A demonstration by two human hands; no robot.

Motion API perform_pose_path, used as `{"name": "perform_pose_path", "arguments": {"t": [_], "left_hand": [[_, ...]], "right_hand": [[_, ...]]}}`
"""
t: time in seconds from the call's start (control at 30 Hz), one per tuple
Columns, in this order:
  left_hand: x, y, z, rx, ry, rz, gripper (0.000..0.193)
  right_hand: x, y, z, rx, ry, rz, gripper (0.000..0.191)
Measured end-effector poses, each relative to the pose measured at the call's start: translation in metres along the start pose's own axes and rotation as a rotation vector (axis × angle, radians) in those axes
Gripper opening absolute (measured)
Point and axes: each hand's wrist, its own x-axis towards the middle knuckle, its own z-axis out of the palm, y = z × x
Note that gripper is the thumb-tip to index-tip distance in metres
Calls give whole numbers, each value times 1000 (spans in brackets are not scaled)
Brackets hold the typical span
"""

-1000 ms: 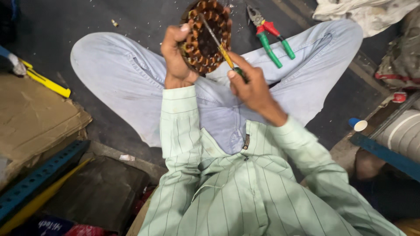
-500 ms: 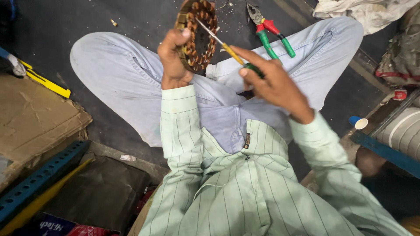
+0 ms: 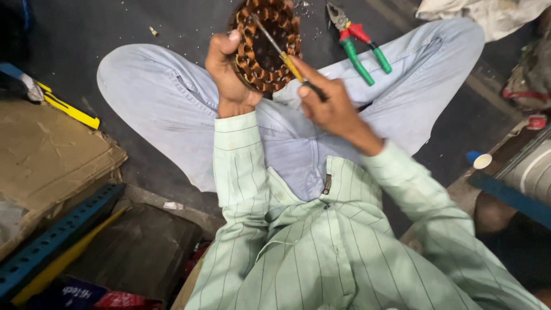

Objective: The person sits on the workshop floor holding a copper motor stator and uses a screwdriver to scrape and clean between the copper windings, rotating the stator to work around it. Pliers and other screwdrivers lie on the floor beside them.

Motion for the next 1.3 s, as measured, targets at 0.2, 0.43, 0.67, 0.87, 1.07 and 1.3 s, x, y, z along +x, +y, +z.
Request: {"name": "perform_pose_path", "arguments": {"t": [0.2,0.43,0.67,0.87,1.07,1.3], "left_hand": [[-5,2,-11,-2,-19,40,63],[-9,0,-26,127,119,59,59],[-7,1,-16,338,109,102,77],[-9,3,-7,384,136,73,79],[-11,2,-6,497,155,12,79],[-3,-1,-8,42,43,-50,63]], "right_hand": [[-7,17,31,24,93,63,53],[-7,-40,-40,-247,-112,96,53],[0,-77,-67,-366,-219,138,52],[0,-81,-69,-376,-208,192,51],[-1,-78,-83,-403,-207,183,51],[-13,-70,-67,-423,-40,42,48]]}}
